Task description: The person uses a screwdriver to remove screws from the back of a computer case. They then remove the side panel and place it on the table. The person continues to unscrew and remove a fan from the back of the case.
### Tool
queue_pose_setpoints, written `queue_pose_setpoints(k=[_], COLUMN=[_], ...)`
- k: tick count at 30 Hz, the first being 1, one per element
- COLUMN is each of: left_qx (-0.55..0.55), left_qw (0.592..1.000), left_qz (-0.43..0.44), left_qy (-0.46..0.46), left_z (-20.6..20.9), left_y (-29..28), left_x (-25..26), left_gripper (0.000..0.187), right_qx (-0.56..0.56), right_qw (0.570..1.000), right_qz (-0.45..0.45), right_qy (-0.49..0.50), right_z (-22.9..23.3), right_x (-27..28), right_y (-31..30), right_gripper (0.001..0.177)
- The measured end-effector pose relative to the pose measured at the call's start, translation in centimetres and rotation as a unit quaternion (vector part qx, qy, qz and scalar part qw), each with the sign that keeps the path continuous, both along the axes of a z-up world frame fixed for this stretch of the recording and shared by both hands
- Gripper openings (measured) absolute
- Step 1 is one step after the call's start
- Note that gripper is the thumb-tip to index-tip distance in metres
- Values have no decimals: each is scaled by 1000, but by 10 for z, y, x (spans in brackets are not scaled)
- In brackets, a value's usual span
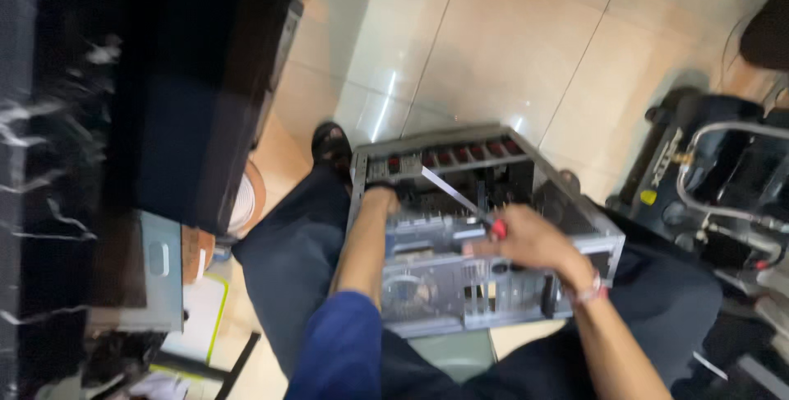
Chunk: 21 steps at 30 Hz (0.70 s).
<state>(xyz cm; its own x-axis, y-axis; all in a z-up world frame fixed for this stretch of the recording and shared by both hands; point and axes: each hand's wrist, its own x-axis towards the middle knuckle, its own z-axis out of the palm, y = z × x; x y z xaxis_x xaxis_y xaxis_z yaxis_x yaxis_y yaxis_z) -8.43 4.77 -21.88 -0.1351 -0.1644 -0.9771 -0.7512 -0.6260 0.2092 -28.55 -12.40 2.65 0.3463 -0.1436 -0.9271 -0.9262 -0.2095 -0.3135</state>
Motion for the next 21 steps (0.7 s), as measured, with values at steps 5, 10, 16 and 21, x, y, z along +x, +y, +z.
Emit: queue_pose_setpoints(k=[5,10,16,21], left_qx=[16,22,28,26], left_qw=[1000,1000,999,998], left_qz=[-6,-17,-37,-43], left_qy=[11,14,28,26], left_z=[4,-7,-1,-20], left_y=[11,18,13,22], left_x=[-15,-20,-25,-27], left_gripper=[61,58,55,52], right_qx=[22,65,-48,-66], right_qw=[999,993,974,967], right_qz=[-9,-64,214,244], right_qy=[42,80,50,24], right_z=[-3,-11,-106,-122], right_x=[29,57,51,43], right_y=[-15,-24,-26,-20], right_gripper=[58,37,41,46])
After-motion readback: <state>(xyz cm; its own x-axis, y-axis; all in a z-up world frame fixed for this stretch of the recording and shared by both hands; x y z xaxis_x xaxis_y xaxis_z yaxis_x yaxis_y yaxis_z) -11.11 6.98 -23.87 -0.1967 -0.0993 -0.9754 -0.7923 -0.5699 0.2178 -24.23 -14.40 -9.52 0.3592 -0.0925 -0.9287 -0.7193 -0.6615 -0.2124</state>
